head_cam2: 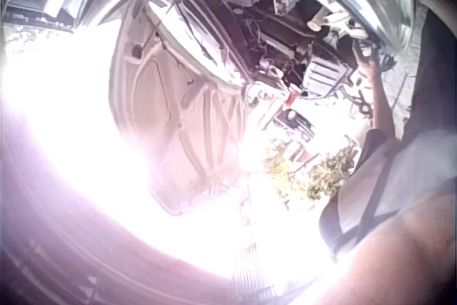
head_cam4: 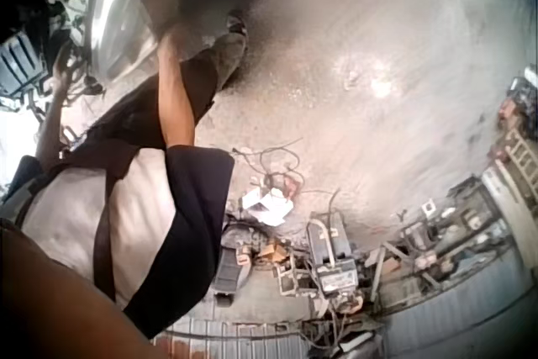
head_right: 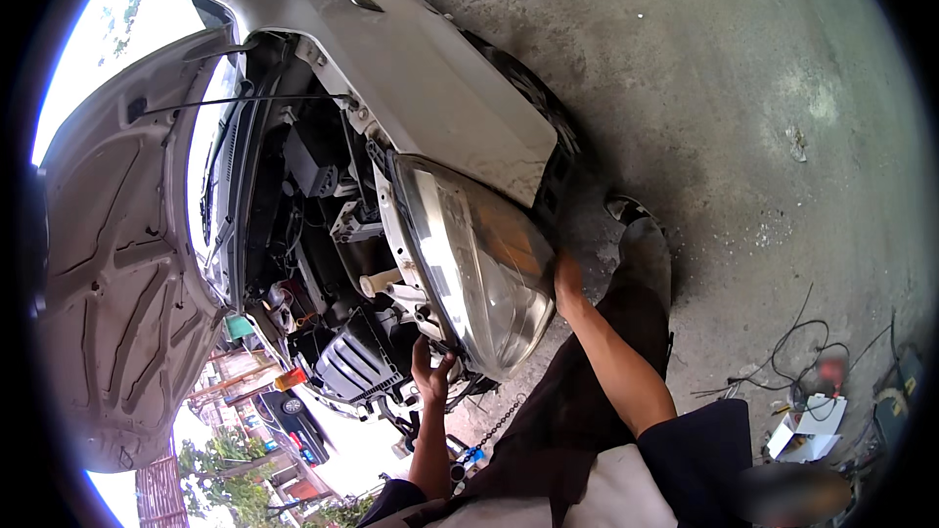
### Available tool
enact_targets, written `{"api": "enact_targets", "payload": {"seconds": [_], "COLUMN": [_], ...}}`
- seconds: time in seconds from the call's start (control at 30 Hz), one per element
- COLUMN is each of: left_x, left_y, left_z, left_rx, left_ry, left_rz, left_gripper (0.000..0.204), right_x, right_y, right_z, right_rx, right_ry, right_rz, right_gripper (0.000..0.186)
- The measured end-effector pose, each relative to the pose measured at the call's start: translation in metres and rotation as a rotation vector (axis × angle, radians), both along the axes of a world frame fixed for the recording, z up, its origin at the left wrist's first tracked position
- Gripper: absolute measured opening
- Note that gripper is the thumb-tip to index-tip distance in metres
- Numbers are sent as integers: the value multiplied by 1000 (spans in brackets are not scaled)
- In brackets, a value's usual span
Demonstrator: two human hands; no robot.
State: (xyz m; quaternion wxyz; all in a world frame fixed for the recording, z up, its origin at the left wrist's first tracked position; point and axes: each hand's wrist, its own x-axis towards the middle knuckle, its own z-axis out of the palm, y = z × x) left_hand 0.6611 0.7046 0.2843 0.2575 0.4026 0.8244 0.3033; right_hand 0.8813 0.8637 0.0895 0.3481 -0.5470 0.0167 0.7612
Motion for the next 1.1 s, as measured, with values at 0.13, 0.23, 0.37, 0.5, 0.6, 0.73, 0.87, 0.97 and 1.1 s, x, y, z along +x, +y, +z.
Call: {"api": "enact_targets", "payload": {"seconds": [0.13, 0.23, 0.37, 0.5, 0.6, 0.73, 0.87, 0.97, 1.1], "left_x": [-6, -5, -4, -2, -3, -1, -1, -2, -5], "left_y": [-10, -10, -6, -1, -6, -4, -4, -4, -6], "left_z": [-7, -9, -6, -5, -7, -6, -5, -7, -4], "left_rx": [5, 0, 11, 23, 16, 25, 33, 28, -54], "left_ry": [127, 144, 155, 124, 134, 143, 138, 145, 96], "left_rz": [-18, -11, -29, -18, -11, -18, -31, -24, -42], "left_gripper": [75, 74, 73, 74, 74, 74, 75, 76, 75], "right_x": [1, 1, -2, -5, -3, -1, 0, 2, 1], "right_y": [0, -2, -9, -14, -13, -6, -8, -5, -3], "right_z": [3, 3, -17, -29, -24, -11, -7, -7, -8], "right_rx": [-65, -72, -80, -49, -47, -71, -104, -132, -69], "right_ry": [11, 55, 45, 3, -11, 2, 43, -5, 109], "right_rz": [7, -21, -10, -39, -20, -34, -96, -4, -125], "right_gripper": [53, 52, 52, 51, 50, 51, 50, 50, 49]}}
